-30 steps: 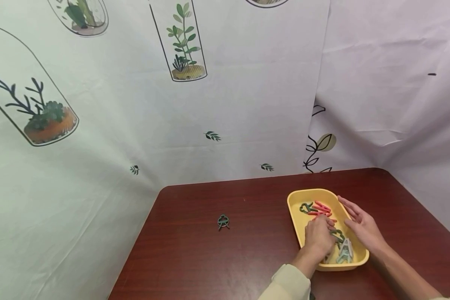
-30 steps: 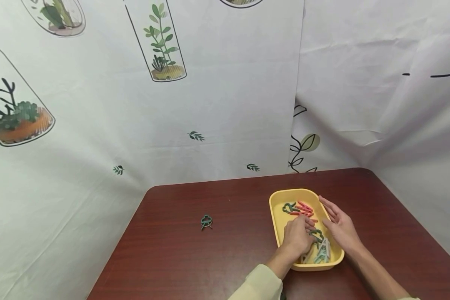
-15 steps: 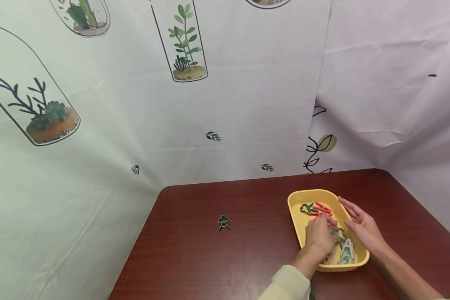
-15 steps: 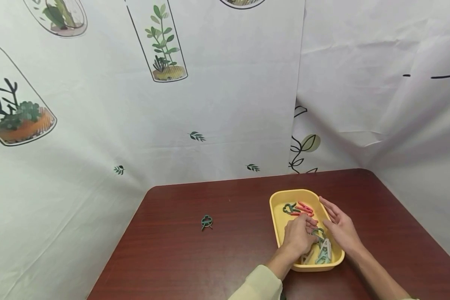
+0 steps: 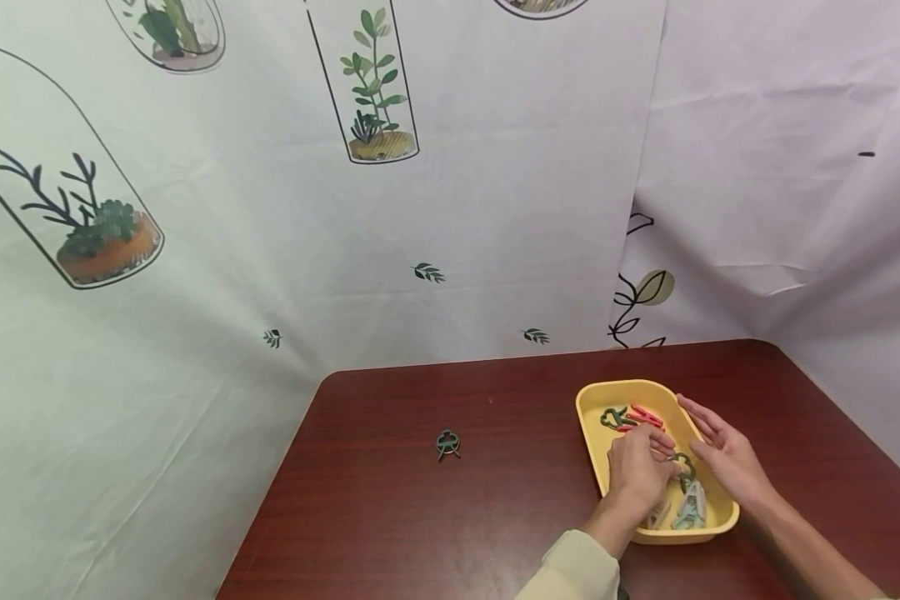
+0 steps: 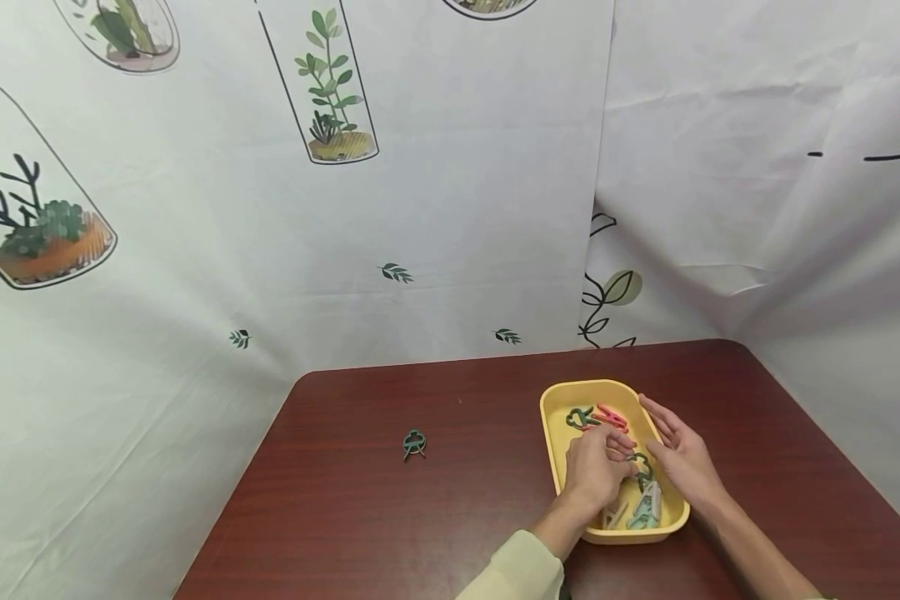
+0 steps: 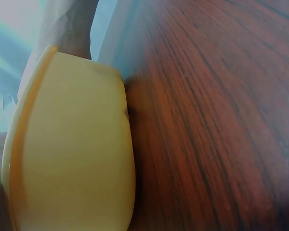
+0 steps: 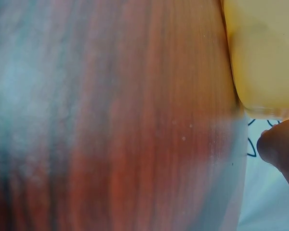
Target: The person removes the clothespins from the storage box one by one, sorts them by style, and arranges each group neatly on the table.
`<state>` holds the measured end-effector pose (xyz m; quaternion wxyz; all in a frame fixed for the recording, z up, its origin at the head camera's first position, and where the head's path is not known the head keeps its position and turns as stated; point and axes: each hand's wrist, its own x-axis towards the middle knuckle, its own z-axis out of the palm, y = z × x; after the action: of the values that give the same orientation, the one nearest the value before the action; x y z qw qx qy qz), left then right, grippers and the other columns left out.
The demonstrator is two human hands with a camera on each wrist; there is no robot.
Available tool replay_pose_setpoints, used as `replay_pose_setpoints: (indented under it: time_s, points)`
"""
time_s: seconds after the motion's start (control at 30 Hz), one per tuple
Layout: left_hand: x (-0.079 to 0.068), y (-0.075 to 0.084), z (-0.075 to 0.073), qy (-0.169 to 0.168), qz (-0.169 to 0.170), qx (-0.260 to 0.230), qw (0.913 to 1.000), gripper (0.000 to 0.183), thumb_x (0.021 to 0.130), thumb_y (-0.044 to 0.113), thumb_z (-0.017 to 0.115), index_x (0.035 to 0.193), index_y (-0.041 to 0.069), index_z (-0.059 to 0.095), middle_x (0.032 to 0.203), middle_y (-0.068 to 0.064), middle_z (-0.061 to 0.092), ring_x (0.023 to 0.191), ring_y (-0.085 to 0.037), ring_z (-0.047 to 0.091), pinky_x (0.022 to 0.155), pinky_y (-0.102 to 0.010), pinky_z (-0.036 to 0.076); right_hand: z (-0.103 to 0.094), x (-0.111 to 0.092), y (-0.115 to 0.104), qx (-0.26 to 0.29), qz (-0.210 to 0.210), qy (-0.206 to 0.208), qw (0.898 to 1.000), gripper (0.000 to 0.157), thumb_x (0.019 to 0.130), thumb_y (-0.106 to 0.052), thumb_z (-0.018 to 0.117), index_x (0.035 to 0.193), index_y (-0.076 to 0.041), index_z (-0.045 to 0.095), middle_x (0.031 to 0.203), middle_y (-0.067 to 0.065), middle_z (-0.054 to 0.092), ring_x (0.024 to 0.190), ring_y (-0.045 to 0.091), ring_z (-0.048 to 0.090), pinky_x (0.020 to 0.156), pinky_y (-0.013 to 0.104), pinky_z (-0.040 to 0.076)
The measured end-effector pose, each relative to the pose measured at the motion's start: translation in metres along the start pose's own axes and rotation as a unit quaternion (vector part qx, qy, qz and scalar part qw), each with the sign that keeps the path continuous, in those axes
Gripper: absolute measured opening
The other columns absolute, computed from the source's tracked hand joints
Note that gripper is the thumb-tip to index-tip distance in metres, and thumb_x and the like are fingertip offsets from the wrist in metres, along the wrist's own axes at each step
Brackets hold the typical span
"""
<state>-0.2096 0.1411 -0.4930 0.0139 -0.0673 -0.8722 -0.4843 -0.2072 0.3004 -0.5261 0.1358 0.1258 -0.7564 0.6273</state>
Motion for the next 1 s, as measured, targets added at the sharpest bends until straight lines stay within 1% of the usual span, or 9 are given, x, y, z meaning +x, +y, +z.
replay_pose_setpoints:
  time_s: [0.13, 0.27, 0.47, 0.6, 0.73, 0.87, 1.0]
  points:
    - [0.0013, 0.0002, 0.0004, 0.007, -0.006, -0.017, 0.9998, 0.032, 0.073, 0.005, 0.098, 0.084, 0.023, 0.074, 0.072, 0.018, 0.065, 0.063, 0.006, 0.056, 0.065, -0.015, 0.049, -0.0003, 0.0014, 0.0018, 0.011, -0.007, 0.003, 1.000, 0.061, 0.100, 0.019, 0.047, 0.159, 0.005, 0.041, 0.148, -0.031, 0.051, 0.128, -0.020, 0.047, 0.092, 0.006, 0.047]
    - [0.0018, 0.0004, -0.0002, 0.003, -0.006, -0.025, 0.9997, 0.028, 0.075, 0.007, 0.097, 0.088, 0.023, 0.079, 0.075, 0.020, 0.070, 0.064, 0.011, 0.058, 0.067, -0.012, 0.049, -0.0002, 0.0016, 0.0028, 0.022, -0.009, 0.001, 1.000, 0.062, 0.099, 0.020, 0.047, 0.158, 0.004, 0.042, 0.149, -0.030, 0.052, 0.129, -0.019, 0.048, 0.092, 0.007, 0.047]
    - [0.0019, 0.0012, -0.0012, -0.002, 0.003, -0.028, 0.9996, 0.022, 0.078, 0.010, 0.096, 0.089, 0.025, 0.083, 0.074, 0.022, 0.071, 0.064, 0.015, 0.056, 0.066, -0.009, 0.047, -0.0004, 0.0015, 0.0009, -0.004, -0.001, 0.004, 1.000, 0.061, 0.100, 0.018, 0.048, 0.159, 0.005, 0.040, 0.148, -0.031, 0.050, 0.127, -0.021, 0.046, 0.092, 0.006, 0.046]
    - [0.0019, 0.0019, -0.0014, 0.002, 0.005, -0.023, 0.9997, 0.021, 0.079, 0.013, 0.096, 0.088, 0.026, 0.083, 0.072, 0.022, 0.070, 0.062, 0.015, 0.055, 0.065, -0.009, 0.046, -0.0006, 0.0010, 0.0004, -0.005, -0.004, 0.000, 1.000, 0.060, 0.101, 0.017, 0.048, 0.159, 0.007, 0.038, 0.149, -0.030, 0.049, 0.128, -0.021, 0.046, 0.092, 0.007, 0.047]
    - [0.0015, 0.0027, -0.0018, 0.006, 0.004, -0.024, 0.9997, 0.019, 0.081, 0.014, 0.095, 0.087, 0.027, 0.083, 0.071, 0.022, 0.070, 0.061, 0.015, 0.054, 0.064, -0.010, 0.046, -0.0007, 0.0010, 0.0011, -0.005, -0.003, -0.001, 1.000, 0.059, 0.102, 0.015, 0.049, 0.159, 0.006, 0.038, 0.150, -0.030, 0.049, 0.128, -0.021, 0.046, 0.091, 0.007, 0.048]
    - [0.0016, 0.0025, -0.0024, 0.010, 0.006, -0.032, 0.9994, 0.017, 0.082, 0.015, 0.094, 0.088, 0.027, 0.083, 0.072, 0.023, 0.070, 0.061, 0.016, 0.054, 0.064, -0.009, 0.045, -0.0006, 0.0011, 0.0016, 0.011, -0.002, -0.001, 1.000, 0.060, 0.101, 0.016, 0.048, 0.159, 0.004, 0.040, 0.149, -0.030, 0.051, 0.128, -0.020, 0.048, 0.090, 0.007, 0.049]
    - [0.0023, 0.0018, -0.0027, 0.019, 0.017, -0.035, 0.9991, 0.017, 0.083, 0.016, 0.093, 0.091, 0.028, 0.084, 0.074, 0.023, 0.071, 0.063, 0.017, 0.054, 0.065, -0.008, 0.045, -0.0001, 0.0013, 0.0020, 0.024, -0.008, -0.002, 1.000, 0.060, 0.100, 0.018, 0.048, 0.158, 0.005, 0.041, 0.149, -0.029, 0.052, 0.128, -0.018, 0.050, 0.090, 0.008, 0.049]
